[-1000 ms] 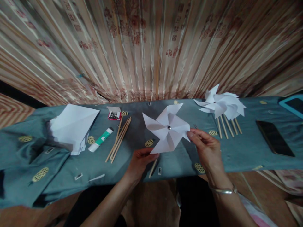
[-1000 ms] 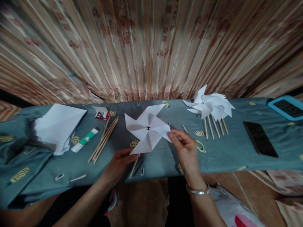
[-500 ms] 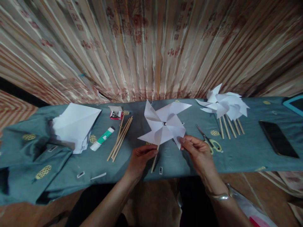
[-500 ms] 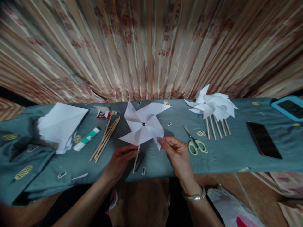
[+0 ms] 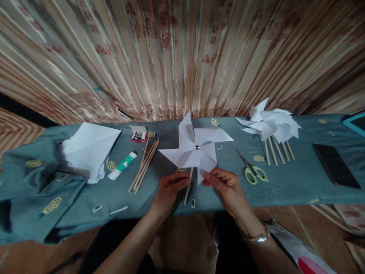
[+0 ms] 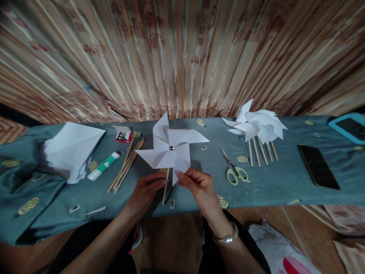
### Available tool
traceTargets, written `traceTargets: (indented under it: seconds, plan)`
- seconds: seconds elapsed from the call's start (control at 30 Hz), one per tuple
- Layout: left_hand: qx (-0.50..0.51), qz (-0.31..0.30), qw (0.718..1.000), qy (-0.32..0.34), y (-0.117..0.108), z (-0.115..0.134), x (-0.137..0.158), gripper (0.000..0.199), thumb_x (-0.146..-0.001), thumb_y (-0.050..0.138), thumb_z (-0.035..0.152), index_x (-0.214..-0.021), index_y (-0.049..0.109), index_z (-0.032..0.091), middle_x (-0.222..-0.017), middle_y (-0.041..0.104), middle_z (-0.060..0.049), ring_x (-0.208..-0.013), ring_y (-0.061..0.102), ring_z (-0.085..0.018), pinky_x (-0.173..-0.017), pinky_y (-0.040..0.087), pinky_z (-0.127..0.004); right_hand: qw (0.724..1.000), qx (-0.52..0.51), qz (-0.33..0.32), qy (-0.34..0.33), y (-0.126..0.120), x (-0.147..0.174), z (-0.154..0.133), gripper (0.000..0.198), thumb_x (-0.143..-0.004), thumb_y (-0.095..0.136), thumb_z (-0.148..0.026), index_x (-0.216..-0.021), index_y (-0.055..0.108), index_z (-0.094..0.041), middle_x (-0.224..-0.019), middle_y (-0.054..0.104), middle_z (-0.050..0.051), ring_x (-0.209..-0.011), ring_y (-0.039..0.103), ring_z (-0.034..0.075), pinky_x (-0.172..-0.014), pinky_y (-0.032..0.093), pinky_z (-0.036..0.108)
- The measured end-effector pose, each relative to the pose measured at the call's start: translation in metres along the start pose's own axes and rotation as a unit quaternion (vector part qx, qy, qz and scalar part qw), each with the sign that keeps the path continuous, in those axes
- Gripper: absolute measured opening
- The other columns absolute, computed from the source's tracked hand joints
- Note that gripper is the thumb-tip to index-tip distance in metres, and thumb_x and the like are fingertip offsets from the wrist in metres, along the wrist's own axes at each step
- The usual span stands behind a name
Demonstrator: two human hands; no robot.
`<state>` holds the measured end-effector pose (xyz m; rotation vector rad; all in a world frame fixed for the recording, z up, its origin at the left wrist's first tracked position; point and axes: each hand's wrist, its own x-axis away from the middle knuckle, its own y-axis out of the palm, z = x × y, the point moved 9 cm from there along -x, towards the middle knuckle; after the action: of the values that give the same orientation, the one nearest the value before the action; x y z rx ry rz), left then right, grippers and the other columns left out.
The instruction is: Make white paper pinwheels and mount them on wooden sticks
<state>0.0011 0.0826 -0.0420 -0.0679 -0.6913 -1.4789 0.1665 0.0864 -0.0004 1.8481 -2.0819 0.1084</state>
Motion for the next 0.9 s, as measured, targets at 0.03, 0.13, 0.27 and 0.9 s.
traceTargets:
  seconds: [0.03, 0.13, 0.27, 0.9]
  plan:
    - [0.004, -0.003, 1.0, -0.003, 0.001, -0.001, 0.0, 0.023, -0.051, 0.089, 0.027, -0.07, 0.081, 0.019, -0.072, 0.076, -0.004, -0.071, 0.062, -0.014, -0.076, 0.046, -0.027, 1.0, -0.002, -0.008, 0.002, 0.003, 0.001, 0.0, 0.033, -0.055, 0.089, -0.05, -0.057, 0.074, -0.021, -0.055, 0.068, 0.001, -0.053, 0.057, 0.012, -0.055, 0.047, 0.025]
    - [0.021, -0.004, 1.0, -0.009, 0.003, -0.002, 0.001, 0.023, -0.049, 0.09, 0.026, -0.069, 0.08, 0.019, -0.072, 0.076, -0.003, -0.07, 0.063, -0.015, -0.075, 0.047, -0.027, 0.999, -0.015, -0.025, 0.014, 0.01, 0.003, 0.004, 0.031, -0.056, 0.089, -0.049, -0.06, 0.076, -0.021, -0.058, 0.071, 0.002, -0.054, 0.059, 0.012, -0.056, 0.048, 0.025]
    - [0.026, -0.02, 0.999, -0.006, 0.006, -0.002, 0.001, 0.022, -0.05, 0.089, 0.026, -0.069, 0.08, 0.019, -0.073, 0.077, -0.004, -0.07, 0.064, -0.015, -0.075, 0.048, -0.028, 0.999, -0.014, -0.031, 0.027, 0.015, 0.004, 0.007, 0.03, -0.057, 0.088, -0.048, -0.061, 0.077, -0.021, -0.058, 0.071, 0.002, -0.052, 0.055, 0.011, -0.053, 0.046, 0.024]
    - [-0.014, 0.005, 1.0, -0.012, -0.001, 0.0, 0.001, 0.025, -0.049, 0.09, 0.029, -0.07, 0.08, 0.018, -0.071, 0.075, -0.004, -0.067, 0.061, -0.014, -0.07, 0.047, -0.027, 0.984, 0.05, 0.092, -0.145, -0.062, -0.001, -0.045, 0.032, -0.069, 0.08, -0.056, -0.066, 0.077, -0.024, -0.059, 0.069, 0.002, -0.049, 0.048, 0.011, -0.049, 0.04, 0.027]
